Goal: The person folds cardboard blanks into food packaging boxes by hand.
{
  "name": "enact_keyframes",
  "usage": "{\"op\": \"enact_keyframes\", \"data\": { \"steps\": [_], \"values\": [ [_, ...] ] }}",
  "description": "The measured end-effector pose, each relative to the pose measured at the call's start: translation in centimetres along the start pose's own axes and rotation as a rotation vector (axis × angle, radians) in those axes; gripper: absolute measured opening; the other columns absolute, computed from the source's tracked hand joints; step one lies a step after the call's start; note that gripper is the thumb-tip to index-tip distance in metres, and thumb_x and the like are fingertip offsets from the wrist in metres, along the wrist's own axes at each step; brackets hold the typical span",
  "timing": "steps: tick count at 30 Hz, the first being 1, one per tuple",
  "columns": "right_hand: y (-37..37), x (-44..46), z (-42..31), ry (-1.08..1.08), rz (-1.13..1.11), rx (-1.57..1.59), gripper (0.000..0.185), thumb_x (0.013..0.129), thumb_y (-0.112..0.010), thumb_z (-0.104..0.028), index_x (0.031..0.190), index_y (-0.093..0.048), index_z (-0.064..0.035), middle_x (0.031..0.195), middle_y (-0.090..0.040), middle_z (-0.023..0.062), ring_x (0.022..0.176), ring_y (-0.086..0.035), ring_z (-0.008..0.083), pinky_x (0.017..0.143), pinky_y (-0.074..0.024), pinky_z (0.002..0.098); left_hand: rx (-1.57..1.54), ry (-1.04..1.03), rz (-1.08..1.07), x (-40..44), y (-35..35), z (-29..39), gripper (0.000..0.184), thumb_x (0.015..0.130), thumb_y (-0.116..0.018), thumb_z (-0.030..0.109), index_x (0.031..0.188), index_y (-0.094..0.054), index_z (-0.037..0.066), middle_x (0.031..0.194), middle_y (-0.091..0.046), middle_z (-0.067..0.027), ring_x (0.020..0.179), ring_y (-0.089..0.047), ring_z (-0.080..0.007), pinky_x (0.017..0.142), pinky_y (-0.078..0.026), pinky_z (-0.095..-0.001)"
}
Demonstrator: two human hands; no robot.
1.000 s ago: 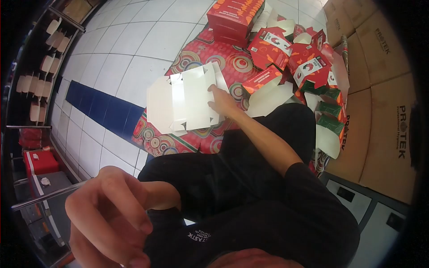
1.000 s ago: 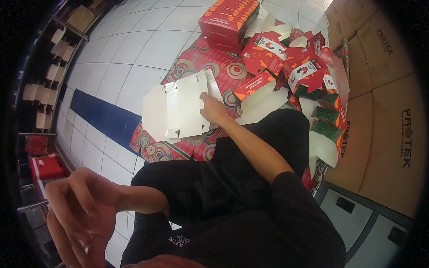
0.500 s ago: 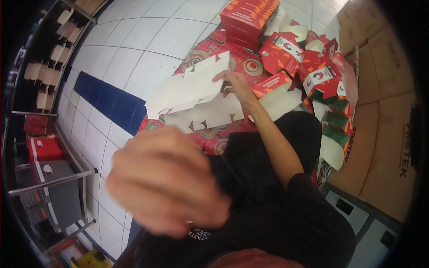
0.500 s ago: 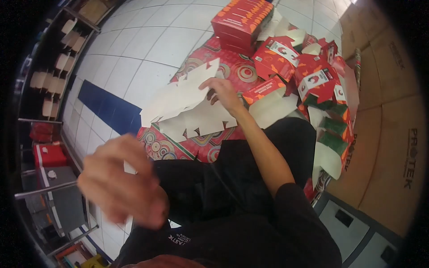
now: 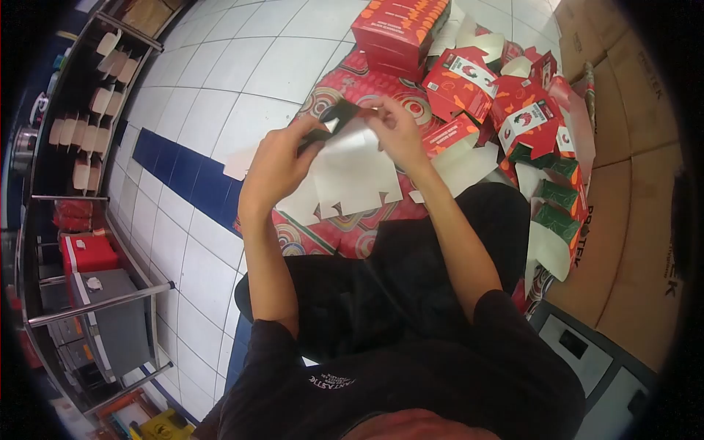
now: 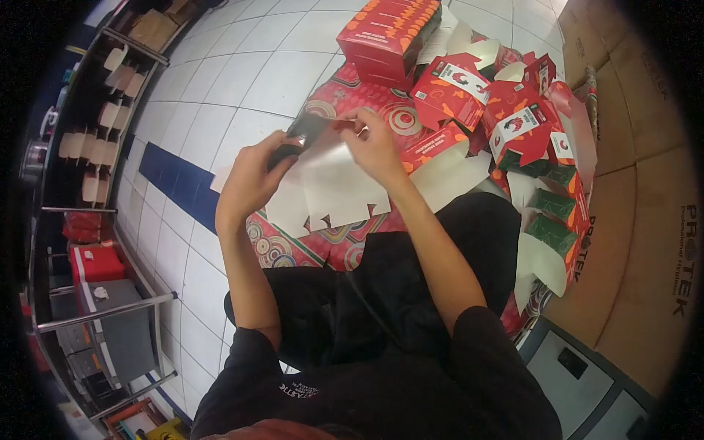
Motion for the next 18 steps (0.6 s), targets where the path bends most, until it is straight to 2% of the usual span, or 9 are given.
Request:
{"op": "enact_keyframes", "data": {
  "steps": [1, 3, 5, 6, 8, 9, 12, 16, 18],
  "values": [
    [-0.3, -0.4, -1.8, 0.274, 0.134, -0.528, 0.021, 0.099, -0.07, -0.007, 0.121, -0.07, -0.0068, 0.102, -0.066, 0.0025, 0.08, -0.063, 0.0095, 0.069, -0.0518, 0.0301, 0.0, 0.109, 0.033, 0.1, 0.0, -0.5, 0.03, 0.097, -0.072, 0.009, 0.127, -0.066, 0.006, 0.101, -0.079, -0.0225, 0.091, -0.075, -0.0426, 0.082, -0.057, -0.0458],
    [-0.8, -0.5, -2.4, 0.33, 0.086, -0.387, 0.031, 0.097, -0.079, -0.008, 0.126, -0.069, -0.0044, 0.095, -0.066, 0.0009, 0.072, -0.06, 0.0072, 0.064, -0.0495, 0.0277, -0.024, 0.12, 0.033, 0.3, -0.4, -0.7, 0.028, 0.099, -0.071, 0.01, 0.126, -0.065, 0.005, 0.101, -0.079, -0.0227, 0.088, -0.075, -0.0417, 0.08, -0.056, -0.046],
    [-1.6, -0.5, -1.9, 0.153, -0.116, -0.05, 0.023, 0.103, -0.077, -0.015, 0.121, -0.069, -0.0048, 0.088, -0.065, -0.0005, 0.068, -0.06, 0.0068, 0.06, -0.0495, 0.0244, -0.07, 0.149, 0.042, 0.4, -0.8, -1.4, 0.025, 0.102, -0.068, 0.013, 0.125, -0.063, 0.005, 0.101, -0.078, -0.0231, 0.082, -0.075, -0.0397, 0.076, -0.055, -0.0462],
    [-1.5, -0.3, -1.3, 0.145, -0.119, -0.046, 0.023, 0.103, -0.077, -0.015, 0.121, -0.069, -0.0048, 0.088, -0.065, -0.0005, 0.068, -0.06, 0.0068, 0.06, -0.0495, 0.0244, -0.071, 0.159, 0.039, 0.3, -1.0, -2.0, 0.025, 0.102, -0.068, 0.013, 0.125, -0.063, 0.005, 0.101, -0.078, -0.0231, 0.082, -0.075, -0.0397, 0.076, -0.055, -0.0462],
    [-0.5, 0.7, 0.8, -0.016, -0.036, 0.171, 0.019, 0.106, -0.072, -0.017, 0.117, -0.068, -0.0011, 0.098, -0.065, 0.002, 0.073, -0.064, 0.0063, 0.056, -0.0508, 0.0222, -0.276, 0.183, 0.06, 0.4, -0.7, -3.7, 0.026, 0.105, -0.066, 0.015, 0.128, -0.064, 0.002, 0.102, -0.079, -0.0209, 0.08, -0.074, -0.0304, 0.077, -0.056, -0.0429],
    [-0.3, 0.6, 0.5, -0.02, -0.039, 0.173, 0.019, 0.106, -0.072, -0.017, 0.117, -0.068, -0.0011, 0.098, -0.065, 0.002, 0.073, -0.064, 0.0063, 0.056, -0.0508, 0.0222, -0.276, 0.189, 0.061, 0.3, -0.5, -4.2, 0.026, 0.105, -0.066, 0.015, 0.128, -0.064, 0.002, 0.102, -0.079, -0.0209, 0.08, -0.074, -0.0304, 0.077, -0.056, -0.0429],
    [-0.2, 0.2, -1.5, -0.084, -0.076, 0.214, 0.018, 0.11, -0.067, -0.019, 0.117, -0.067, -0.0028, 0.096, -0.068, 0.0025, 0.07, -0.066, 0.0075, 0.051, -0.0497, 0.0226, -0.307, 0.19, 0.04, 0.4, -0.1, -5.0, 0.034, 0.107, -0.065, 0.017, 0.137, -0.071, 0.0, 0.108, -0.081, -0.0169, 0.09, -0.072, -0.0181, 0.085, -0.058, -0.0342],
    [-1.0, 0.0, -2.2, -0.029, -0.153, 0.287, 0.02, 0.111, -0.066, -0.021, 0.121, -0.066, -0.003, 0.098, -0.068, 0.0026, 0.072, -0.067, 0.0085, 0.052, -0.0503, 0.0228, -0.29, 0.163, 0.065, 0.2, -0.2, -5.3, 0.034, 0.108, -0.064, 0.017, 0.136, -0.073, 0.001, 0.105, -0.08, -0.0156, 0.092, -0.072, -0.0171, 0.085, -0.058, -0.0336],
    [-0.9, -0.1, -2.3, -0.034, -0.286, 0.263, 0.015, 0.112, -0.066, -0.019, 0.121, -0.066, -0.008, 0.102, -0.067, 0.0023, 0.072, -0.066, 0.0096, 0.054, -0.0483, 0.0245, -0.301, 0.161, 0.029, 0.0, -0.2, -5.4, 0.033, 0.112, -0.062, 0.016, 0.138, -0.072, -0.001, 0.109, -0.077, -0.0096, 0.094, -0.069, -0.0133, 0.081, -0.059, -0.0314]
  ]
}}
Point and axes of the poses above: each hand's wrist, its own x-axis towards the middle knuckle, its own y-axis out of the back of the hand, z = x × y, the point moved 5 cm from there along x, towards the middle knuckle
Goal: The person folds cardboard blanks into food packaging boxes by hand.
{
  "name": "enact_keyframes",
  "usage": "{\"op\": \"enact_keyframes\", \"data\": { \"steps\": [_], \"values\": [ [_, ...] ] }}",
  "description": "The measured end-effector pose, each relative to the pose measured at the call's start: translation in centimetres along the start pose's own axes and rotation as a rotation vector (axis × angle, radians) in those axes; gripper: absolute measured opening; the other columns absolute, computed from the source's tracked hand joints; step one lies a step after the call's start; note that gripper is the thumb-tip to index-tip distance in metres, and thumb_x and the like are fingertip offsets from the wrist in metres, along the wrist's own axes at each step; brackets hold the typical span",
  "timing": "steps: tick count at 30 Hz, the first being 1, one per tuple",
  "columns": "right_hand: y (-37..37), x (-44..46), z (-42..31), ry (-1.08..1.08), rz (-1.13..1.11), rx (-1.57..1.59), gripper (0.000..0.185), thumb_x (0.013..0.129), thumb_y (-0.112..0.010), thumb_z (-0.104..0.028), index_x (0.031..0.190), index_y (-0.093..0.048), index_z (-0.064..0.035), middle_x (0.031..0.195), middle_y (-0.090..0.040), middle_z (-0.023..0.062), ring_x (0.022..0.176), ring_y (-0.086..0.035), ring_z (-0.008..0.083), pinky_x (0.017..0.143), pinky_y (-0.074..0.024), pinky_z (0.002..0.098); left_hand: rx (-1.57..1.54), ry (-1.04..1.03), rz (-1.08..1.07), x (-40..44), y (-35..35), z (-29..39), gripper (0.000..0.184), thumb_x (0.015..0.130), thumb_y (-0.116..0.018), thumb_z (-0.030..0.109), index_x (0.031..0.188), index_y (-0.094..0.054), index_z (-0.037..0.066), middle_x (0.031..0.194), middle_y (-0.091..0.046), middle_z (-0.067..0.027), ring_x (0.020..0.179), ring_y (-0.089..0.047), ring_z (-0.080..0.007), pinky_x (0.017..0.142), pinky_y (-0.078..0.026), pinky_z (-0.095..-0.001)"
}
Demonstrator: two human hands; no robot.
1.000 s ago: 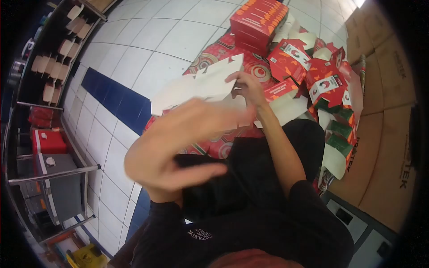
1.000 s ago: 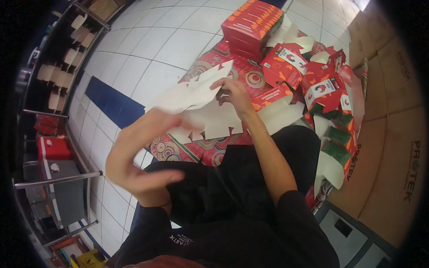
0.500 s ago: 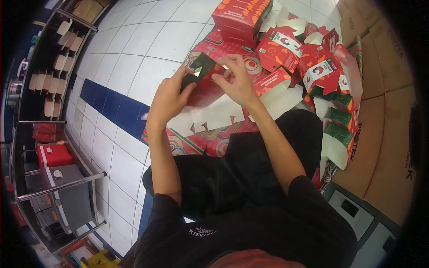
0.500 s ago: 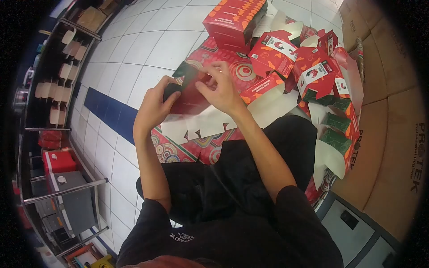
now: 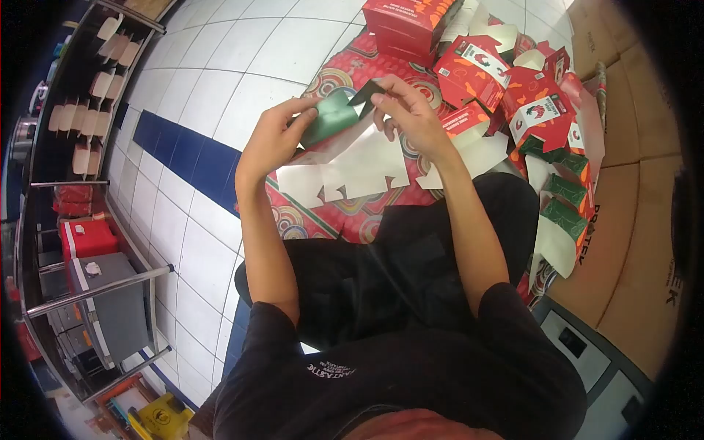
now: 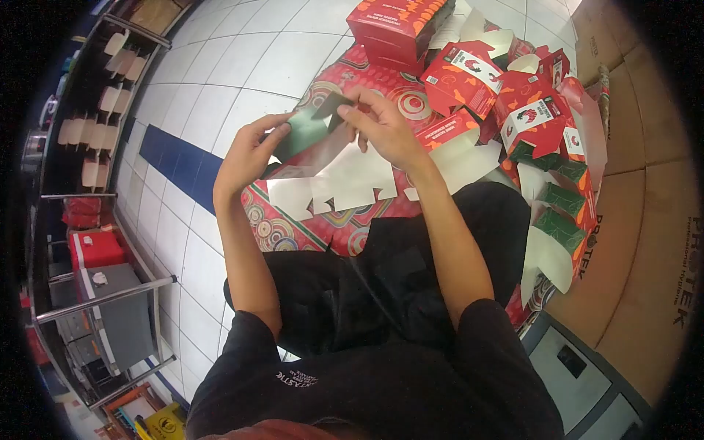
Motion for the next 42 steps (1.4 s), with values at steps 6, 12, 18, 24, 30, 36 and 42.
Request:
{"op": "enact_keyframes", "data": {
  "steps": [6, 12, 18, 24, 30, 36, 42],
  "values": [
    [-1.8, -0.5, 0.1, 0.234, 0.047, -0.556, 0.019, 0.104, -0.072, -0.014, 0.119, -0.069, -0.0024, 0.101, -0.065, 0.0039, 0.073, -0.06, 0.0121, 0.063, -0.0472, 0.0293, 0.109, -0.001, -0.179, 0.0, -1.3, 0.3, 0.034, 0.109, -0.061, 0.014, 0.136, -0.073, -0.002, 0.105, -0.078, -0.0102, 0.09, -0.067, -0.0147, 0.083, -0.056, -0.0336],
    [-3.6, -1.8, -1.2, 0.299, 0.274, -0.756, 0.017, 0.096, -0.076, -0.011, 0.111, -0.072, -0.0038, 0.098, -0.063, 0.0091, 0.076, -0.063, 0.0217, 0.068, -0.0487, 0.0371, 0.171, -0.014, -0.139, 0.1, -1.1, -0.2, 0.033, 0.107, -0.061, 0.011, 0.135, -0.074, -0.002, 0.099, -0.077, -0.0132, 0.09, -0.067, -0.0178, 0.087, -0.055, -0.035],
    [-4.0, -1.7, -0.3, 0.282, 0.069, -0.833, 0.017, 0.094, -0.08, -0.01, 0.109, -0.074, -0.0057, 0.098, -0.061, 0.0074, 0.074, -0.06, 0.0205, 0.066, -0.0487, 0.0369, 0.271, -0.109, -0.15, 0.4, -1.8, -0.4, 0.028, 0.106, -0.06, 0.009, 0.128, -0.076, 0.0, 0.114, -0.076, -0.0154, 0.1, -0.07, -0.0213, 0.089, -0.055, -0.0356],
    [-4.2, -1.9, -0.5, 0.313, 0.098, -0.849, 0.02, 0.093, -0.081, -0.014, 0.111, -0.074, -0.0092, 0.108, -0.059, 0.0092, 0.083, -0.067, 0.0235, 0.073, -0.0549, 0.0401, 0.079, -0.075, -0.14, 0.3, -2.5, -0.5, 0.023, 0.103, -0.065, 0.014, 0.119, -0.077, 0.004, 0.111, -0.074, -0.0161, 0.095, -0.071, -0.0273, 0.084, -0.056, -0.0381],
    [-3.1, -1.4, 2.3, 0.298, 0.381, -0.602, 0.055, 0.092, -0.087, -0.017, 0.139, -0.061, -0.0057, 0.124, -0.063, 0.0112, 0.102, -0.068, 0.0219, 0.086, -0.0568, 0.0389, -0.067, -0.122, 0.11, 1.3, -2.8, 1.8, 0.02, 0.105, -0.066, 0.006, 0.123, -0.067, -0.002, 0.114, -0.075, -0.0112, 0.096, -0.073, -0.0176, 0.079, -0.062, -0.0309],
    [-4.1, -1.4, 3.2, 0.233, 0.311, -0.278, 0.058, 0.098, -0.082, -0.013, 0.148, -0.054, -0.0015, 0.137, -0.067, 0.0156, 0.115, -0.071, 0.0214, 0.098, -0.0576, 0.0383, -0.66, -0.276, 0.48, 1.6, -5.6, 3.6, 0.018, 0.106, -0.064, 0.001, 0.12, -0.052, 0.001, 0.116, -0.065, -0.0109, 0.108, -0.069, -0.0169, 0.078, -0.062, -0.029],
    [-1.4, -1.2, 4.2, -0.016, 0.534, 0.274, 0.035, 0.1, -0.075, -0.002, 0.134, -0.065, 0.0019, 0.117, -0.077, 0.0094, 0.104, -0.074, 0.0175, 0.092, -0.0579, 0.0326, 0.224, -0.642, 0.698, -0.4, -8.3, 3.4, 0.028, 0.102, -0.067, -0.003, 0.129, -0.061, 0.001, 0.124, -0.072, -0.0183, 0.112, -0.074, -0.031, 0.091, -0.059, -0.042]
  ]
}}
Point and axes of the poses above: each hand's wrist, its own x-axis towards the middle knuckle, its own y-axis out of the back of the hand, z = x × y, the point moved 5 cm from there along x, towards the middle knuckle
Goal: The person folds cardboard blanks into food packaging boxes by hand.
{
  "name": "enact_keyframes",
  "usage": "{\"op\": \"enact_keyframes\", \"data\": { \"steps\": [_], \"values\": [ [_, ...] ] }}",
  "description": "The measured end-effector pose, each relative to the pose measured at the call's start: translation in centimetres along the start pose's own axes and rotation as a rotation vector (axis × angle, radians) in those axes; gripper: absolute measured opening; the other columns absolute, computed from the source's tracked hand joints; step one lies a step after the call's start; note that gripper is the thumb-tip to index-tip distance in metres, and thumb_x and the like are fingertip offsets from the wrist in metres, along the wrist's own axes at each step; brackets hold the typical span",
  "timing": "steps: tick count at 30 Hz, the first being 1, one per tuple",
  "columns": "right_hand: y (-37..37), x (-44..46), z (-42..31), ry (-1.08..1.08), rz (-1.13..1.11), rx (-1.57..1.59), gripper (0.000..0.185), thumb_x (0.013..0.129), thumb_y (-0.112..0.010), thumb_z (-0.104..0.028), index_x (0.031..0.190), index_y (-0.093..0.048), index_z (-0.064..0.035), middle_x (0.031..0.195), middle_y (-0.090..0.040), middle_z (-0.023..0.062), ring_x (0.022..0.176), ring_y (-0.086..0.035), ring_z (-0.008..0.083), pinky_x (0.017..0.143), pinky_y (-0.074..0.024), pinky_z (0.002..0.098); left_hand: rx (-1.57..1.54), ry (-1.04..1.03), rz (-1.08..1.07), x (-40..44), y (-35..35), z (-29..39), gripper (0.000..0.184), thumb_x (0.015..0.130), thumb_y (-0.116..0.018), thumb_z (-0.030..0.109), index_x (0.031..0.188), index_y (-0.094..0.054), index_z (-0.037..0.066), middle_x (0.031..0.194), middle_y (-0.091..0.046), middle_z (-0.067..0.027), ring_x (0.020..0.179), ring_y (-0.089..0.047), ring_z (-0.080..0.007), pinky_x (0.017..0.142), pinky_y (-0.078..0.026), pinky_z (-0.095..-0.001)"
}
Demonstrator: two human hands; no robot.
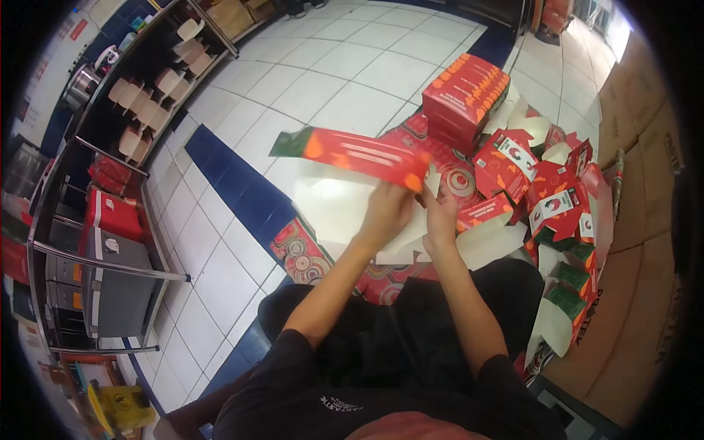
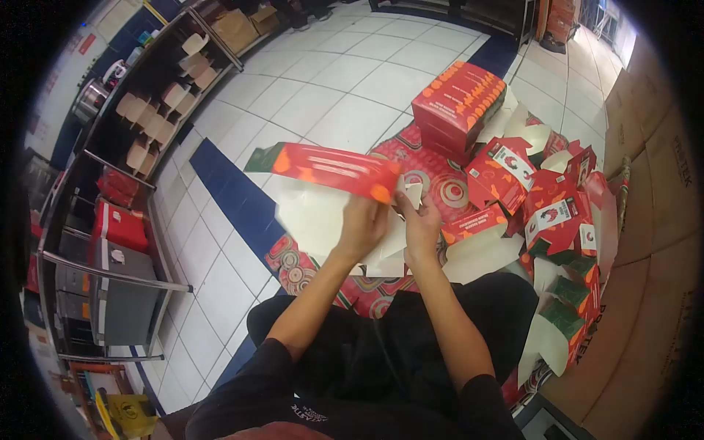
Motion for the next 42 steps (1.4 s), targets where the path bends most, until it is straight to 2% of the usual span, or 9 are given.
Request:
{"op": "enact_keyframes", "data": {
  "steps": [2, 7, 11, 19, 23, 31, 35, 36, 42],
  "values": [
    [0.7, 0.3, 0.3, 0.153, -0.019, -0.118, 0.032, 0.1, -0.075, -0.003, 0.131, -0.068, 0.0015, 0.116, -0.078, 0.0091, 0.102, -0.074, 0.0168, 0.091, -0.058, 0.0325, -0.02, 0.06, -0.243, -1.1, -1.9, -0.4, 0.033, 0.1, -0.07, -0.002, 0.132, -0.065, 0.002, 0.127, -0.073, -0.0207, 0.113, -0.075, -0.0386, 0.088, -0.059, -0.049],
    [-2.0, -2.3, -3.8, 0.656, -0.141, -0.737, 0.028, 0.095, -0.072, 0.002, 0.123, -0.078, 0.0012, 0.109, -0.076, 0.0123, 0.093, -0.076, 0.0261, 0.082, -0.0599, 0.0376, -0.015, 0.117, -0.046, 0.4, -0.9, 0.2, 0.03, 0.095, -0.069, -0.004, 0.124, -0.066, 0.003, 0.128, -0.069, -0.0212, 0.11, -0.073, -0.0407, 0.083, -0.061, -0.0469],
    [-2.8, -3.7, -2.7, 0.724, -0.421, -0.912, 0.03, 0.092, -0.073, 0.004, 0.121, -0.078, 0.0009, 0.111, -0.073, 0.0146, 0.091, -0.076, 0.0292, 0.077, -0.0613, 0.039, -0.372, 0.475, 0.037, 2.3, 2.0, -1.3, 0.022, 0.103, -0.066, 0.0, 0.124, -0.061, 0.001, 0.121, -0.068, -0.0128, 0.107, -0.073, -0.0248, 0.084, -0.06, -0.036],
    [-2.4, -3.9, -0.2, 0.389, -0.35, -0.6, 0.017, 0.092, -0.083, 0.0, 0.109, -0.083, 0.0039, 0.1, -0.077, 0.0149, 0.092, -0.079, 0.0221, 0.082, -0.0655, 0.0323, -0.755, 0.725, 0.105, -3.7, 2.7, -2.2, 0.014, 0.109, -0.067, 0.005, 0.117, -0.055, 0.006, 0.109, -0.063, -0.0009, 0.098, -0.064, -0.009, 0.08, -0.052, -0.0238],
    [-1.7, -4.0, 1.1, 0.346, -0.358, -0.691, 0.017, 0.089, -0.086, -0.002, 0.105, -0.084, 0.0028, 0.101, -0.079, 0.0128, 0.093, -0.077, 0.0189, 0.082, -0.0623, 0.0318, -0.532, 0.81, 0.089, -7.2, 2.9, -4.3, 0.015, 0.109, -0.068, 0.007, 0.117, -0.056, 0.007, 0.1, -0.055, 0.003, 0.086, -0.056, -0.0044, 0.072, -0.048, -0.0226],
    [-2.0, -4.2, 2.1, 0.35, -0.373, -0.751, 0.02, 0.088, -0.087, 0.0, 0.107, -0.083, 0.0042, 0.104, -0.076, 0.0104, 0.096, -0.075, 0.0174, 0.083, -0.0613, 0.0299, -0.67, 0.815, 0.154, -7.7, 2.4, -4.1, 0.016, 0.11, -0.066, 0.007, 0.12, -0.053, 0.004, 0.115, -0.053, -0.0052, 0.108, -0.054, -0.0084, 0.083, -0.052, -0.0245],
    [-2.0, -4.3, 2.9, 0.312, -0.35, -0.65, 0.017, 0.087, -0.083, 0.009, 0.103, -0.081, 0.0085, 0.132, -0.064, 0.0155, 0.106, -0.077, 0.0228, 0.091, -0.0689, 0.0317, -0.726, 0.768, 0.198, -8.8, 1.4, -4.8, 0.02, 0.112, -0.063, 0.01, 0.124, -0.048, 0.006, 0.12, -0.051, -0.004, 0.089, -0.065, -0.0067, 0.065, -0.047, -0.0225],
    [-2.2, -4.4, 2.7, 0.313, -0.338, -0.682, 0.013, 0.087, -0.082, 0.011, 0.099, -0.079, 0.0099, 0.148, -0.057, 0.019, 0.112, -0.077, 0.0272, 0.091, -0.0704, 0.0341, -0.758, 0.816, 0.189, -8.6, 1.7, -4.3, 0.021, 0.111, -0.064, 0.008, 0.124, -0.048, 0.005, 0.119, -0.053, -0.0049, 0.09, -0.067, -0.0073, 0.067, -0.049, -0.0226],
    [-2.1, -2.8, 2.8, 0.231, -0.461, -0.592, 0.017, 0.089, -0.081, 0.01, 0.105, -0.075, 0.0116, 0.16, -0.051, 0.0257, 0.117, -0.076, 0.0297, 0.096, -0.0678, 0.036, -0.707, 0.703, 0.234, -7.1, 2.8, -3.0, 0.016, 0.11, -0.065, 0.005, 0.117, -0.051, 0.002, 0.11, -0.055, -0.0042, 0.093, -0.068, -0.0084, 0.073, -0.054, -0.0239]
  ]
}}
Point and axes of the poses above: each hand's wrist, its own x-axis towards the middle knuckle, its own y-axis out of the back of the hand, z = x × y, the point moved 5 cm from there along x, towards the middle knuckle
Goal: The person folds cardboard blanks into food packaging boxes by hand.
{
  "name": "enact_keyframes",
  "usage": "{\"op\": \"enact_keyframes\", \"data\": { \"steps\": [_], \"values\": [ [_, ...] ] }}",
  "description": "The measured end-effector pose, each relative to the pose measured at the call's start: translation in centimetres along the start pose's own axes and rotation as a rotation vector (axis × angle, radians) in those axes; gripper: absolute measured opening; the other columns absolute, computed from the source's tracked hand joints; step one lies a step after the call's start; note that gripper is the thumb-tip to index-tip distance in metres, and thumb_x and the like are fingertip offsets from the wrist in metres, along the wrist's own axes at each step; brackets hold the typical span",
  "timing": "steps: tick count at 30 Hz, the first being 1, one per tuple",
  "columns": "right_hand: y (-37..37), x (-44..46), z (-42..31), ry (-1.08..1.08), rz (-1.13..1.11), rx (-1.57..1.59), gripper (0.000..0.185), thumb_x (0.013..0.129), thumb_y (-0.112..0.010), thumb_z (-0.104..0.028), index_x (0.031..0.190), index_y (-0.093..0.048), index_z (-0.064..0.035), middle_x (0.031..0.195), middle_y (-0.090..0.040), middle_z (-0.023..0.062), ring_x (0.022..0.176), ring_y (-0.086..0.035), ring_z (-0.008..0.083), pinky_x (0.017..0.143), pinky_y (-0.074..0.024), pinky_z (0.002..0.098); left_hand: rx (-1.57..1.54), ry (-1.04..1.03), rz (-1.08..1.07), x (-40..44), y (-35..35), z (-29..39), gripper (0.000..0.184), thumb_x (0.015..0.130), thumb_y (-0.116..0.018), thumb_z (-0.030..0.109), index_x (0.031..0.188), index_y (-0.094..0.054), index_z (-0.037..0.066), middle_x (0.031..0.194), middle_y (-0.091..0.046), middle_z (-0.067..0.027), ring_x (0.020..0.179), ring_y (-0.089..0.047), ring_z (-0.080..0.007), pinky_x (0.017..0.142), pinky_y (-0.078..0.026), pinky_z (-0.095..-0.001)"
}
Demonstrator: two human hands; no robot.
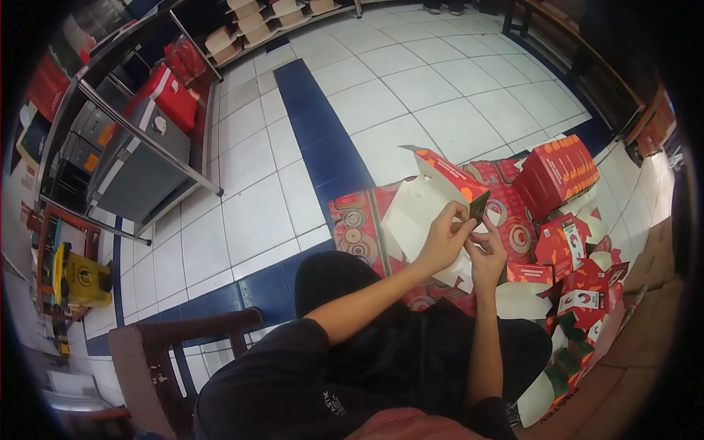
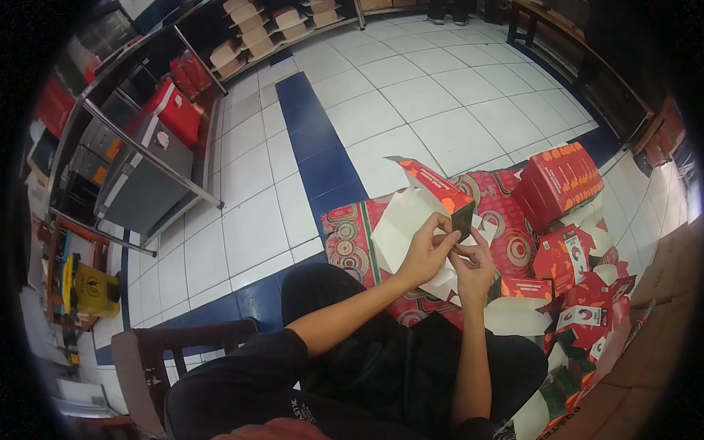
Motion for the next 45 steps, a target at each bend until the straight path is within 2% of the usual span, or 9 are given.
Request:
{"op": "enact_keyframes", "data": {
  "steps": [5, 14, 19, 23, 28, 34, 39, 42, 45],
  "values": [
    [1.2, -0.1, 1.4, -0.141, 0.037, 0.049, 0.018, 0.09, -0.081, 0.009, 0.107, -0.074, 0.0107, 0.159, -0.052, 0.0283, 0.113, -0.077, 0.0299, 0.097, -0.065, 0.0362, 0.047, 0.073, -0.067, -0.1, -0.2, 0.2, 0.014, 0.109, -0.066, 0.004, 0.112, -0.053, 0.001, 0.106, -0.055, -0.0034, 0.093, -0.068, -0.0098, 0.077, -0.056, -0.0259],
    [0.9, 0.2, 0.7, -0.259, -0.095, 0.087, 0.079, 0.082, -0.089, 0.003, 0.148, -0.046, 0.0008, 0.137, -0.059, 0.0163, 0.099, -0.077, 0.0239, 0.084, -0.0648, 0.0323, -0.055, 0.188, -0.126, 1.1, 0.5, 2.0, 0.041, 0.106, -0.074, 0.016, 0.131, -0.044, 0.006, 0.123, -0.064, -0.0127, 0.111, -0.07, -0.0191, 0.089, -0.06, -0.0337],
    [-1.0, 0.4, -1.3, 0.028, -0.348, -0.326, 0.093, 0.076, -0.096, -0.008, 0.154, -0.046, -0.0039, 0.147, -0.057, 0.0176, 0.123, -0.068, 0.0262, 0.102, -0.0566, 0.0439, -0.129, 0.091, 0.044, 2.5, 3.1, 0.7, 0.043, 0.105, -0.07, 0.011, 0.137, -0.042, 0.006, 0.136, -0.062, -0.0156, 0.123, -0.066, -0.0223, 0.104, -0.057, -0.0378],
    [0.6, 0.9, -3.3, -0.003, -0.231, -0.005, 0.111, 0.076, -0.095, -0.009, 0.167, -0.031, -0.0074, 0.152, -0.059, 0.0199, 0.114, -0.065, 0.0239, 0.099, -0.0541, 0.0391, 0.641, 0.222, -0.275, 1.1, 2.0, 1.5, 0.036, 0.093, -0.072, 0.004, 0.124, -0.054, 0.008, 0.123, -0.065, -0.0098, 0.114, -0.07, -0.0229, 0.094, -0.059, -0.0401],
    [2.3, 0.2, -1.6, -0.281, 0.247, 0.075, 0.083, 0.095, -0.072, 0.001, 0.166, -0.03, -0.002, 0.133, -0.065, 0.0198, 0.108, -0.065, 0.0184, 0.094, -0.0556, 0.0377, 1.231, -0.009, -0.551, -0.3, 0.6, -1.3, 0.048, 0.084, -0.076, 0.008, 0.129, -0.059, 0.011, 0.129, -0.064, -0.0076, 0.115, -0.069, -0.0292, 0.091, -0.058, -0.0391],
    [0.5, 0.0, -3.5, 0.248, 0.035, -0.472, 0.046, 0.105, -0.061, -0.004, 0.149, -0.054, 0.0053, 0.135, -0.066, 0.0226, 0.122, -0.069, 0.0302, 0.106, -0.0525, 0.0408, -0.055, 0.343, -0.106, 1.7, 1.9, -0.6, 0.058, 0.102, -0.078, 0.022, 0.148, -0.046, 0.004, 0.141, -0.058, -0.0132, 0.129, -0.064, -0.0287, 0.107, -0.057, -0.0457],
    [-1.2, -0.3, -2.1, 0.338, 0.019, -0.569, 0.034, 0.105, -0.062, 0.0, 0.139, -0.059, 0.0048, 0.132, -0.067, 0.0211, 0.117, -0.071, 0.0277, 0.092, -0.0613, 0.0386, -0.099, 0.403, 0.158, 1.6, 4.4, -3.4, 0.049, 0.102, -0.079, 0.017, 0.142, -0.054, 0.003, 0.128, -0.068, -0.0096, 0.112, -0.071, -0.0213, 0.097, -0.06, -0.0384],
    [0.1, -0.7, 1.5, -0.204, 0.336, 0.282, 0.022, 0.105, -0.07, -0.002, 0.125, -0.061, 0.0019, 0.121, -0.068, 0.0147, 0.103, -0.075, 0.0219, 0.066, -0.0697, 0.0317, 0.317, 0.036, 0.145, 1.5, 2.7, 0.3, 0.032, 0.097, -0.083, 0.013, 0.122, -0.069, -0.001, 0.109, -0.077, -0.0089, 0.104, -0.075, -0.0184, 0.088, -0.06, -0.0332],
    [0.0, -1.1, 1.3, -0.087, 0.263, 0.061, 0.023, 0.103, -0.072, -0.001, 0.124, -0.065, 0.0038, 0.123, -0.07, 0.0148, 0.099, -0.076, 0.0218, 0.072, -0.0692, 0.0326, 0.403, 0.158, 0.152, 0.8, 1.4, -0.1, 0.037, 0.095, -0.086, 0.015, 0.123, -0.069, -0.002, 0.11, -0.079, -0.0111, 0.102, -0.076, -0.0173, 0.088, -0.06, -0.0332]
  ]
}}
Point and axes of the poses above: each hand's wrist, its own x-axis towards the middle knuckle, its own y-axis out of the back of the hand, z = x × y, the point moved 5 cm from there along x, towards the middle knuckle
